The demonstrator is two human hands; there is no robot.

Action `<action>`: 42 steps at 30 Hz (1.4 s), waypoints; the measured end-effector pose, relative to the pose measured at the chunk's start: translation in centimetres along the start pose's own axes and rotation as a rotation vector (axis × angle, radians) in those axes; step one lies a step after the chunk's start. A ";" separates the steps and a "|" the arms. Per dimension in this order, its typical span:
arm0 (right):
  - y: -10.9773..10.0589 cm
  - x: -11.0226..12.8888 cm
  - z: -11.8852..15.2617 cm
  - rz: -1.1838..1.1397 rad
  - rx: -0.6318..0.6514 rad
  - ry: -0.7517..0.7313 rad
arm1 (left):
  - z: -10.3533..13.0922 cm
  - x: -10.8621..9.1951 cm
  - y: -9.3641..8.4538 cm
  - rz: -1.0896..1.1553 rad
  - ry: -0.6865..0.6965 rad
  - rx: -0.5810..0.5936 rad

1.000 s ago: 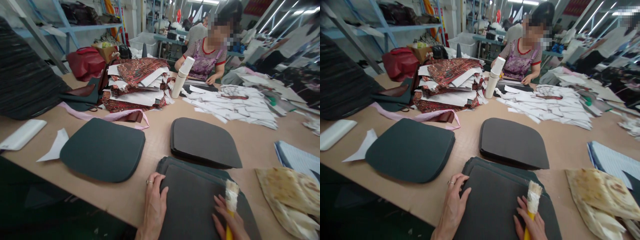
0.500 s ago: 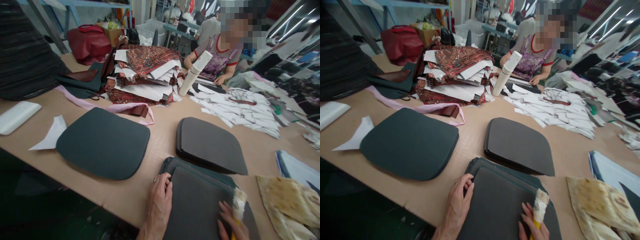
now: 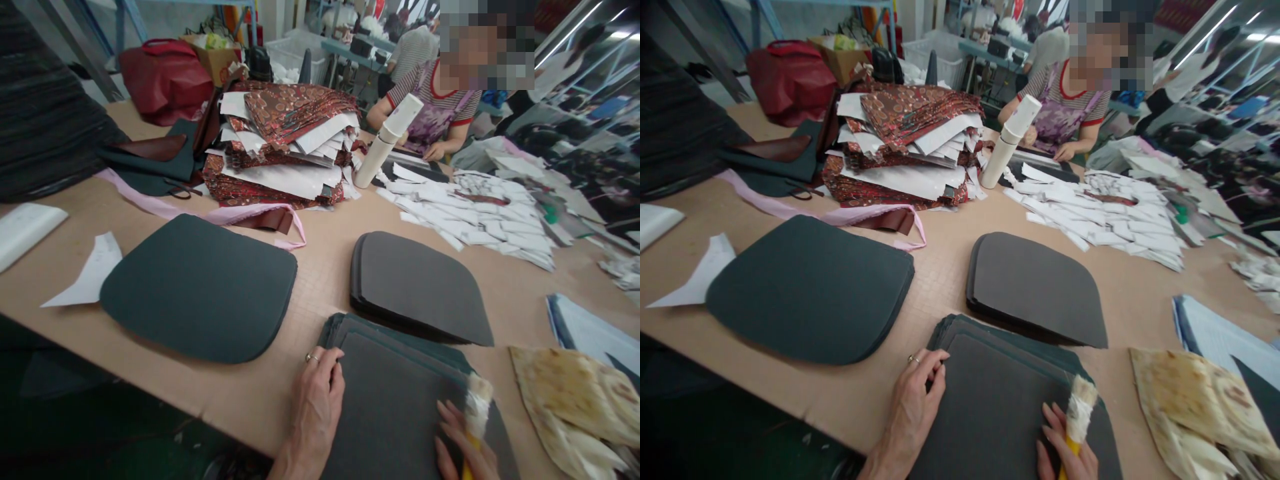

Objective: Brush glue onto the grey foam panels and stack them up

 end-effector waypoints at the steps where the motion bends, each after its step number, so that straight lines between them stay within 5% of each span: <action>1: 0.1 -0.2 0.1 0.006 0.002 0.009 | 0.0 0.0 0.0 -0.004 0.002 0.001; 10: -0.1 -0.3 0.0 0.028 -0.051 -0.052 | -0.3 -0.4 -0.2 -0.041 0.080 0.047; 15: 0.1 -0.2 0.2 0.045 -0.072 -0.064 | -0.6 -2.2 -0.6 -0.114 0.219 0.017; 19: 0.0 0.1 -0.1 0.033 -0.127 -0.052 | 0.1 -5.2 1.8 -0.122 0.514 0.104; 23: -0.3 0.8 -0.9 0.051 -0.170 -0.093 | 0.9 -6.1 4.6 -0.202 0.657 0.263; 32: 4.0 6.7 -6.2 -0.071 -0.015 0.000 | 1.3 -5.8 5.7 -0.379 0.776 0.181; 36: 3.2 3.1 -5.6 -0.094 -0.023 0.087 | 1.2 -6.3 5.9 -0.455 0.795 0.163; 42: -3.2 -8.0 -2.1 0.007 -0.106 0.363 | 1.3 -6.9 5.7 -0.455 0.786 0.192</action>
Point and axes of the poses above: each hand's wrist, its own z-axis away from the middle knuckle, its own y-axis out of the palm, x = y × z, the point moved 6 cm from there along -z, towards the middle knuckle, and after that the axes turned 14 degrees about -x, right-handed, at the moved point
